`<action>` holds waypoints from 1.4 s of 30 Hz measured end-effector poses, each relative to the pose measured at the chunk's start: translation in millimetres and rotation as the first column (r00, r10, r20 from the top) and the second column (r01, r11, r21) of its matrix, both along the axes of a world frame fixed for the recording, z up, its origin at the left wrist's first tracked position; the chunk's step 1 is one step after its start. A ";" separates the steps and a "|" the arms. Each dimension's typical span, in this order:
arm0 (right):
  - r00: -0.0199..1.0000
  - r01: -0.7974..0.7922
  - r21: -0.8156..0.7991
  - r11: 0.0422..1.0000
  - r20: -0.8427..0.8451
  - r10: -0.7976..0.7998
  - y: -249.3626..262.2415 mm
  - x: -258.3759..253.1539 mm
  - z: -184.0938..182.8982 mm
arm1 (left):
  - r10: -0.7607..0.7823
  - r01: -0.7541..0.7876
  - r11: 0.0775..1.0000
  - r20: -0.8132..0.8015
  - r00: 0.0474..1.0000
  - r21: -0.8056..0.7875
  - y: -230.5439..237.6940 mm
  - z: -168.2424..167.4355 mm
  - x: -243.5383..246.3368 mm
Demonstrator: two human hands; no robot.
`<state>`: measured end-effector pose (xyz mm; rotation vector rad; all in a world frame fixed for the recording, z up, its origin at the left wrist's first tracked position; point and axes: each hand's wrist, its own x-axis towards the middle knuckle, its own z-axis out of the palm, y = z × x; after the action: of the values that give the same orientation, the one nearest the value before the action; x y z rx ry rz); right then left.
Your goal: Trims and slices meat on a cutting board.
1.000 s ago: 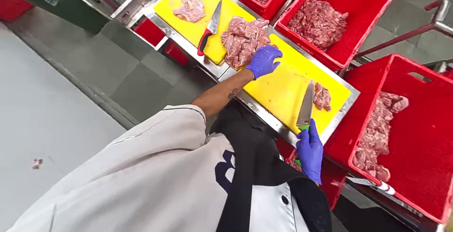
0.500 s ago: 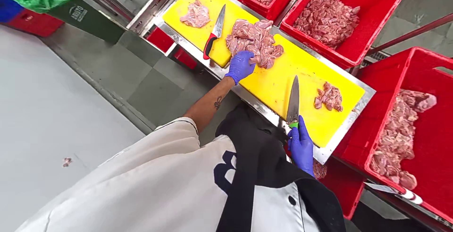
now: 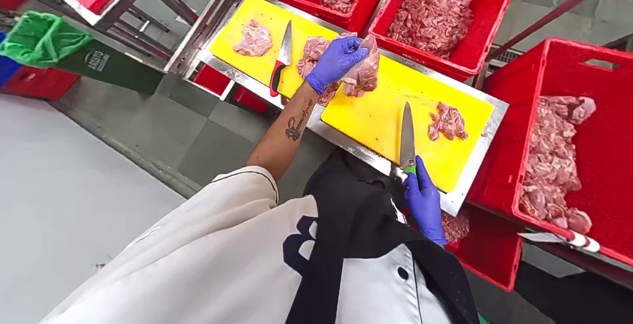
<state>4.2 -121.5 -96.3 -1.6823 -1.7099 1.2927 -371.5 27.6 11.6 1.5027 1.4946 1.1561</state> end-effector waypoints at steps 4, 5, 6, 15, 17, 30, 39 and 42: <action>0.998 0.059 0.014 0.998 0.001 -0.059 2.3 7.0 5.4 | -0.145 0.097 0.960 -0.169 0.975 -0.264 20.5 -31.2 42.9; 0.998 0.068 0.017 0.998 0.008 -0.069 0.4 9.8 5.6 | -0.180 0.088 0.948 -0.286 0.941 -0.306 22.5 -49.4 50.3; 0.997 0.074 0.022 0.997 0.018 -0.075 -1.0 12.3 6.0 | -0.193 0.065 0.943 -0.375 0.907 -0.328 21.4 -65.5 55.5; 0.986 0.165 -0.025 0.986 -0.029 -0.165 -22.8 21.9 -1.0 | -0.505 0.679 0.732 -0.714 0.486 -0.055 3.8 -112.9 56.1; 0.988 0.154 -0.032 0.988 -0.025 -0.154 -23.2 21.5 -1.7 | -0.554 0.744 0.664 -0.721 0.416 -0.081 20.6 -112.4 58.1; 0.986 0.156 0.061 0.986 0.044 -0.159 -26.9 18.2 -12.2 | -0.692 0.716 0.568 -0.706 0.149 -0.405 74.3 -103.7 97.0; 0.980 0.196 0.056 0.979 0.024 -0.198 -22.7 26.0 -17.7 | -0.795 0.704 0.606 -0.255 0.551 -0.369 58.1 -85.6 107.1; 0.978 0.204 0.060 0.977 0.022 -0.206 -19.8 30.1 -17.4 | -0.685 0.625 0.690 -0.049 0.727 -0.365 48.0 -73.3 113.0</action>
<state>34.3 -141.3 -113.7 -1.7972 -1.5265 1.1203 -258.5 75.6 -61.7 1.7244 1.0192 0.3210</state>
